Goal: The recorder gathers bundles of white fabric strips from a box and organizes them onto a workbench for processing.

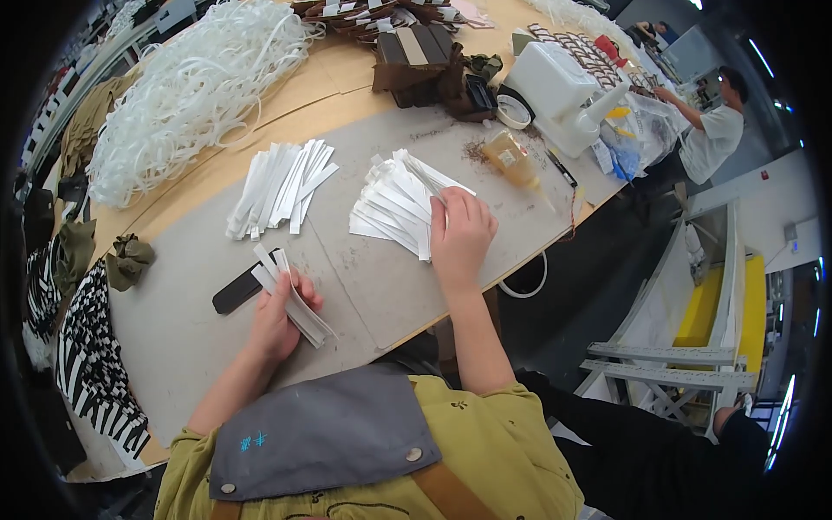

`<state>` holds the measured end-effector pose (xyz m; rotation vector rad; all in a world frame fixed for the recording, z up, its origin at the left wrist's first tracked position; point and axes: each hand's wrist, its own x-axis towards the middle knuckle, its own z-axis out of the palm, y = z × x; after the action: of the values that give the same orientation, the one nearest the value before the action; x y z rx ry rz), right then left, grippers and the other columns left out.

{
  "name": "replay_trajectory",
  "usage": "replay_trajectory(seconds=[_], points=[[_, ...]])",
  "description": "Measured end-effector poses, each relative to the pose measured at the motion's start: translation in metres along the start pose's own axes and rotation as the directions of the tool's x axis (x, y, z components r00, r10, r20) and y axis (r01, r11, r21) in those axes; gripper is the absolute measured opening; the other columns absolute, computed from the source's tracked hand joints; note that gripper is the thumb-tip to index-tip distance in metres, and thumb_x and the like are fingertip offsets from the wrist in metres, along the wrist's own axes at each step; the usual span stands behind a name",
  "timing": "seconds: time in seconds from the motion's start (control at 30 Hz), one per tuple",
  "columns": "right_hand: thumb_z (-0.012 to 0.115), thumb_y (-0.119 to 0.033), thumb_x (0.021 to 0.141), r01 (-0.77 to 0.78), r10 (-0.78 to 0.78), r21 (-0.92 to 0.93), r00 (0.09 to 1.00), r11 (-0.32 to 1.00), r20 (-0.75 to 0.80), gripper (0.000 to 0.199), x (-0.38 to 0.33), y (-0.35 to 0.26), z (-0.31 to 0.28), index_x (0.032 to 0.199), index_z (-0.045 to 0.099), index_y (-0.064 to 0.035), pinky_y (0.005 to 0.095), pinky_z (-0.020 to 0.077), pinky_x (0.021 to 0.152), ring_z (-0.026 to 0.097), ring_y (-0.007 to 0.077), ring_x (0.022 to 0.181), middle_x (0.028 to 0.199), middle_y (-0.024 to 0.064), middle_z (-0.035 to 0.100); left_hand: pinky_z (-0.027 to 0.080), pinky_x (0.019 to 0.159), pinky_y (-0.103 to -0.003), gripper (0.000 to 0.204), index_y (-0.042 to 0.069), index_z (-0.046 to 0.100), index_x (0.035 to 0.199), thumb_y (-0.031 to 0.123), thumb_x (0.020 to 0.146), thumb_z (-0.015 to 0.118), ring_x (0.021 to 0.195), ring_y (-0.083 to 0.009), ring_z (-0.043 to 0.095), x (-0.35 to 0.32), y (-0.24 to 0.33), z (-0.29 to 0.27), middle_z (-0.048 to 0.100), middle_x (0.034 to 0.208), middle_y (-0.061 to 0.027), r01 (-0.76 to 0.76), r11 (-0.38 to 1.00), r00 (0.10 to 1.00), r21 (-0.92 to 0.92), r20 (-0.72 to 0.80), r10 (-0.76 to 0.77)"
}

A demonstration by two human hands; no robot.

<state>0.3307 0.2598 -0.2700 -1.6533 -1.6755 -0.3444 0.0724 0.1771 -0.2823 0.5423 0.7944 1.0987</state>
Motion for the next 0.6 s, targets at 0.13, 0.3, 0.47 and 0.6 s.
replay_trajectory(seconds=[0.13, 0.3, 0.47, 0.6], points=[[0.057, -0.018, 0.091, -0.237, 0.132, 0.476, 0.961, 0.847, 0.244, 0.014, -0.005, -0.033, -0.024, 0.092, 0.059, -0.005, 0.0291, 0.042, 0.07, 0.058, 0.0148, 0.075, 0.09, 0.0027, 0.064, 0.044, 0.058, -0.027, 0.027, 0.01, 0.043, 0.09, 0.036, 0.099, 0.043, 0.059, -0.0098, 0.045, -0.003, 0.002, -0.003, 0.043, 0.072, 0.0012, 0.033, 0.996, 0.999, -0.079, 0.013, -0.032], [0.051, -0.016, 0.095, -0.74, -0.001, 0.66, 0.666, 0.128, 0.746, 0.016, -0.034, -0.07, -0.027, 0.105, 0.05, -0.0041, 0.0213, 0.0414, 0.06, 0.052, 0.0091, 0.063, 0.081, 0.0053, 0.058, 0.032, 0.045, -0.023, 0.021, 0.011, 0.04, 0.088, 0.027, 0.096, 0.052, 0.049, -0.006, 0.032, -0.005, 0.009, -0.002, 0.038, 0.066, 0.0032, 0.072, 0.979, 0.997, -0.19, -0.011, -0.075], [0.042, -0.026, 0.099, -0.943, -0.149, 0.32, 0.33, -0.089, 0.932, 0.025, -0.051, -0.088, -0.025, 0.104, 0.05, -0.0035, 0.0232, 0.0372, 0.054, 0.039, 0.006, 0.055, 0.07, -0.0003, 0.044, 0.027, 0.045, -0.021, 0.014, 0.01, 0.048, 0.098, 0.017, 0.092, 0.058, 0.049, -0.005, 0.03, -0.004, 0.01, 0.0, 0.037, 0.063, 0.0044, 0.068, 0.99, 0.998, -0.125, 0.021, -0.066], [0.038, -0.033, 0.1, -0.941, -0.192, 0.326, 0.337, -0.09, 0.922, 0.032, -0.06, -0.092, -0.019, 0.1, 0.053, -0.0039, 0.0228, 0.0372, 0.055, 0.04, 0.0066, 0.055, 0.072, 0.0003, 0.047, 0.026, 0.046, -0.02, 0.021, 0.007, 0.05, 0.109, 0.017, 0.092, 0.058, 0.051, -0.0035, 0.03, -0.004, 0.01, -0.003, 0.037, 0.064, 0.0054, 0.05, 0.992, 0.999, -0.116, 0.002, -0.05]])
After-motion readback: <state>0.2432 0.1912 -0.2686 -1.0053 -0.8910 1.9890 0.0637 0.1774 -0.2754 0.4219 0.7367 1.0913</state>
